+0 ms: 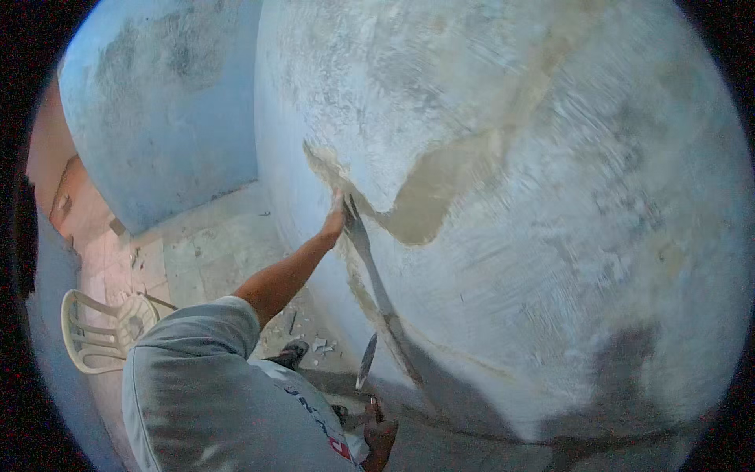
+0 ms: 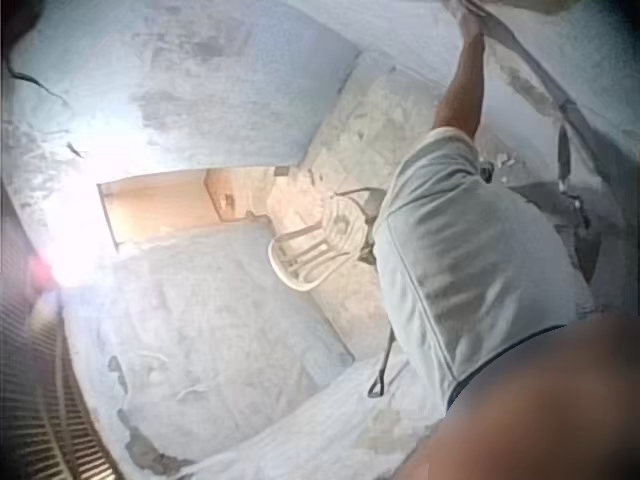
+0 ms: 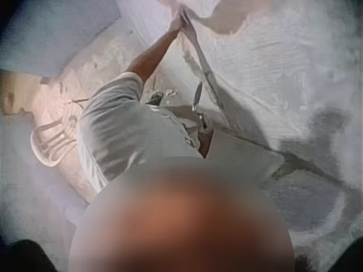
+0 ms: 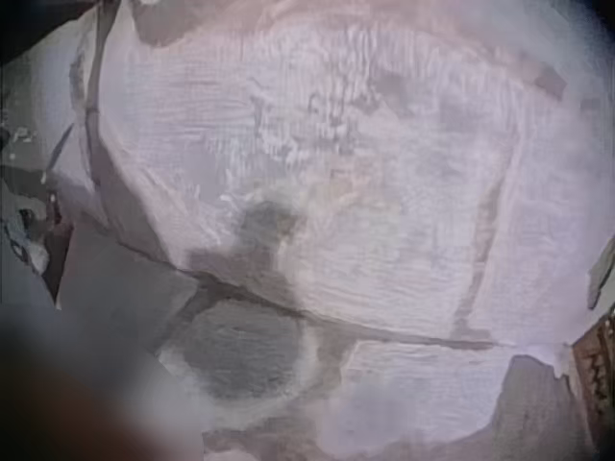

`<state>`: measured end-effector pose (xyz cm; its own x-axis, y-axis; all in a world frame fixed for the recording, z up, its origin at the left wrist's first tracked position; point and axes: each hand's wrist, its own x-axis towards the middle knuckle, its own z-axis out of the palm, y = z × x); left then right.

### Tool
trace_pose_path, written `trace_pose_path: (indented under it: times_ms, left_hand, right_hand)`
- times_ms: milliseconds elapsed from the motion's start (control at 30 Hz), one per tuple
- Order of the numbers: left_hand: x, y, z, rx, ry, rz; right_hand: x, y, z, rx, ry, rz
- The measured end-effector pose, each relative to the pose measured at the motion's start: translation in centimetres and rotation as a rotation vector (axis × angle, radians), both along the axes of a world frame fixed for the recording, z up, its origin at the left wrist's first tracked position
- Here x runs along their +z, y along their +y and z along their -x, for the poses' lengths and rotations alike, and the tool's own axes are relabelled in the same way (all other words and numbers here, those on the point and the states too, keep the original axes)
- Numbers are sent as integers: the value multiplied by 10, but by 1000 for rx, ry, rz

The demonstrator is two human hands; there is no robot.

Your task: The person patches and smooths a wall with a trowel, applying patching material to the surface.

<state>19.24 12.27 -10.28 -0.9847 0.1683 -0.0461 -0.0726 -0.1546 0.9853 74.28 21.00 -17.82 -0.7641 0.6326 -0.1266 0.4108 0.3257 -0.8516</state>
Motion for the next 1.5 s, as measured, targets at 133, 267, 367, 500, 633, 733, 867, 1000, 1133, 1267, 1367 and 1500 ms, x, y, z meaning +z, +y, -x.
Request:
trace_pose_path:
  times_ms: [133,267,367,500,633,733,867,1000,1133,1267,1367,1500]
  left_hand:
    - [-41,-30,-48,-86,34,419]
    - [-162,-84,-125,-100,-425,349]
    - [-219,-137,-205,-292,-660,502]
    - [-231,-177,-210,-477,-624,777]
    - [-203,-162,-180,-237,-170,738]
    - [-133,-111,-153,-246,-1,644]
    - [-75,-80,-105,-132,273,273]
    - [12,-55,-85,-103,545,362]
    - [44,-67,-59,-158,594,469]
    - [46,-44,-30,-174,664,643]
    - [37,-38,-18,-184,478,585]
    - [18,-36,5,-152,415,483]
  right_hand:
    - [-1,5,-24,126,-316,34]
    - [-22,17,-42,240,-313,-54]
    - [-20,16,-45,186,-178,-15]
    - [-16,19,-35,173,-62,23]
    - [-11,32,-25,197,-267,-21]
    - [-17,41,-26,157,-329,-34]
    - [-42,43,-9,229,-401,-167]
    - [-55,44,-6,352,-274,-318]
    - [24,-6,60,319,-406,-32]
    - [26,-22,77,435,-423,-32]
    - [53,-35,108,530,-602,11]
    - [36,-43,120,465,-391,-21]
